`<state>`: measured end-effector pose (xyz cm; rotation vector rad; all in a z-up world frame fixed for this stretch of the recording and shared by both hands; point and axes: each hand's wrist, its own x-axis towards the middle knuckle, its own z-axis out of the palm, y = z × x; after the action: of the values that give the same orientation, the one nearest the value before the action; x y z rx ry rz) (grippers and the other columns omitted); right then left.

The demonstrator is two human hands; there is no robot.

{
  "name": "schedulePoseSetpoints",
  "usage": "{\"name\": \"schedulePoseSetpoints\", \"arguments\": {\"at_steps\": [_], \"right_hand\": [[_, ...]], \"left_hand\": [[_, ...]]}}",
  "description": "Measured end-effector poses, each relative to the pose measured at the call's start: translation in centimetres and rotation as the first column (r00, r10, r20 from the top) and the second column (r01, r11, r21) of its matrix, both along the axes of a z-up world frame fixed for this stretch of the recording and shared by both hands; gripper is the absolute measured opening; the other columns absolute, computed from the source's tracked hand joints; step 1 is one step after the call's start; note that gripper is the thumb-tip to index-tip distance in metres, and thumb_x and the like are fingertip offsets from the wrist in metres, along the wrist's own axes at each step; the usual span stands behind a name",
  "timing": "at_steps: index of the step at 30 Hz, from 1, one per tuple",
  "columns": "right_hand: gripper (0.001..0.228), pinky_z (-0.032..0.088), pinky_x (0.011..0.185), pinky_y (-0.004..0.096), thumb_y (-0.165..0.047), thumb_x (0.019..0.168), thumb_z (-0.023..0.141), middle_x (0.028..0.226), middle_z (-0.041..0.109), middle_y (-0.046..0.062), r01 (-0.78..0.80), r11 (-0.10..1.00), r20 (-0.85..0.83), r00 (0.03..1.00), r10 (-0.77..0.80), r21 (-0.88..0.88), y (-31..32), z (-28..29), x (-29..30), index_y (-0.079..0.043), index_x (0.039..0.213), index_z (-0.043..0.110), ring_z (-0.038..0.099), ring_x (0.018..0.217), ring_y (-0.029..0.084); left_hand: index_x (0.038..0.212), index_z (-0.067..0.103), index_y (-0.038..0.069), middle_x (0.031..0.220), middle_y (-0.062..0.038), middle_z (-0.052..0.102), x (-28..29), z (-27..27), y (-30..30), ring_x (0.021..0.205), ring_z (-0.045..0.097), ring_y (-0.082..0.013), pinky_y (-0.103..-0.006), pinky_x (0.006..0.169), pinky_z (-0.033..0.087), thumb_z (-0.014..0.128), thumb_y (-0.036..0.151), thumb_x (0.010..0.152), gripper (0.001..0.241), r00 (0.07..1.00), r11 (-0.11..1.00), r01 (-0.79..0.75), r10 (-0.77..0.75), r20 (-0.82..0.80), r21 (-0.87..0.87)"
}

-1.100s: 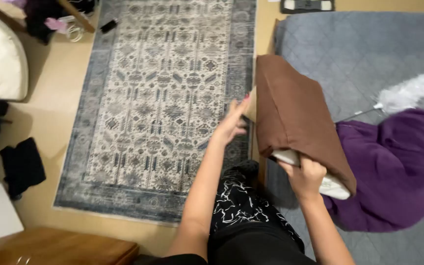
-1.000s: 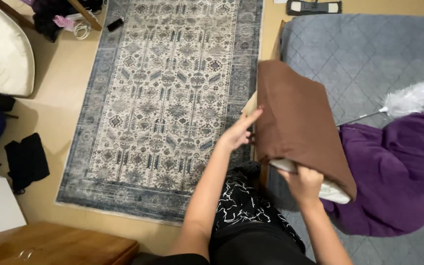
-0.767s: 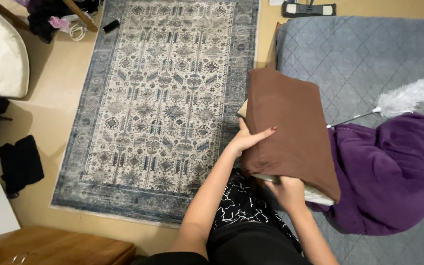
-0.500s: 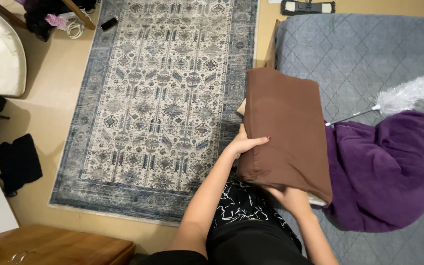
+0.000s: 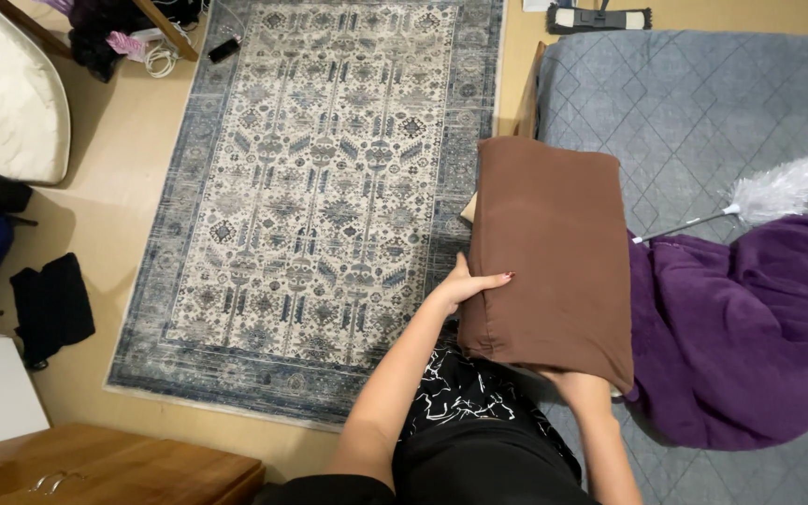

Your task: Putting a pillow into a pillowcase and then dusting bedding with a feather duster.

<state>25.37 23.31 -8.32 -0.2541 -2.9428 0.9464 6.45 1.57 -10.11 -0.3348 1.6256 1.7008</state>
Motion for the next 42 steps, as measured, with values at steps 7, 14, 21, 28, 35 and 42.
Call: {"name": "schedulePoseSetpoints", "arguments": {"at_steps": [7,14,21,28,35,42], "right_hand": [[0.060,0.054,0.098,0.034,-0.035,0.078,0.084,0.118,0.075,0.009,-0.135,0.843,0.457,0.790,0.408,-0.521,3.4,10.4,0.3,-0.009,0.129,0.069,0.072,0.112,0.021],[0.040,0.049,0.089,0.034,-0.018,0.094,0.074,0.120,0.070,0.010,0.423,0.602,0.110,0.867,-0.485,-0.677,10.2,3.7,0.4,-0.003,0.131,0.069,0.061,0.105,0.020],[0.073,0.043,0.103,0.034,-0.038,0.091,0.078,0.136,0.062,0.010,0.606,0.497,0.467,0.795,-0.386,-0.621,8.9,-7.0,0.8,-0.002,0.147,0.047,0.058,0.124,0.020],[0.066,0.051,0.099,0.034,-0.025,0.081,0.083,0.125,0.071,0.014,0.496,0.461,0.367,0.864,-0.344,-0.736,5.7,-0.7,0.3,0.004,0.136,0.060,0.067,0.112,0.021],[0.058,0.053,0.096,0.032,-0.009,0.079,0.084,0.120,0.071,0.009,0.267,0.572,0.021,0.917,-0.399,-0.775,2.2,5.6,0.0,0.002,0.131,0.061,0.067,0.108,0.017],[0.058,0.051,0.099,0.032,-0.006,0.079,0.083,0.123,0.068,0.008,0.237,0.688,-0.143,0.883,-0.447,-0.686,3.1,9.2,2.7,0.001,0.131,0.059,0.065,0.111,0.016]], "left_hand": [[0.135,0.061,-0.007,0.130,-0.019,0.070,0.6,-2.0,-1.6,0.118,0.068,-0.0280,-0.0383,0.100,0.054,0.088,0.038,0.073,0.081,0.995,0.985,0.072,-0.082,0.053,0.158],[0.134,0.062,-0.003,0.130,-0.016,0.070,1.2,-3.8,-2.3,0.116,0.069,-0.0246,-0.0370,0.099,0.056,0.086,0.029,0.077,0.070,0.991,0.964,-0.005,-0.030,0.127,0.265],[0.143,0.055,0.002,0.139,-0.014,0.063,2.2,-4.1,-2.7,0.123,0.062,-0.0245,-0.0387,0.103,0.050,0.080,0.039,0.080,0.077,0.991,0.955,-0.080,0.047,0.122,0.286],[0.148,0.047,0.001,0.144,-0.017,0.058,1.2,-6.1,-1.2,0.127,0.060,-0.0268,-0.0389,0.104,0.049,0.080,0.059,0.076,0.098,0.992,0.997,-0.071,0.066,0.110,0.041],[0.146,0.043,-0.002,0.137,-0.018,0.062,0.0,-4.5,-0.3,0.122,0.064,-0.0265,-0.0386,0.100,0.053,0.084,0.049,0.076,0.095,0.987,0.986,-0.161,0.160,0.024,0.034],[0.136,0.063,0.002,0.126,-0.009,0.070,1.1,-2.6,3.5,0.111,0.066,-0.0174,-0.0334,0.095,0.053,0.081,0.034,0.086,0.062,0.957,0.953,-0.086,0.160,-0.241,0.292]]}}
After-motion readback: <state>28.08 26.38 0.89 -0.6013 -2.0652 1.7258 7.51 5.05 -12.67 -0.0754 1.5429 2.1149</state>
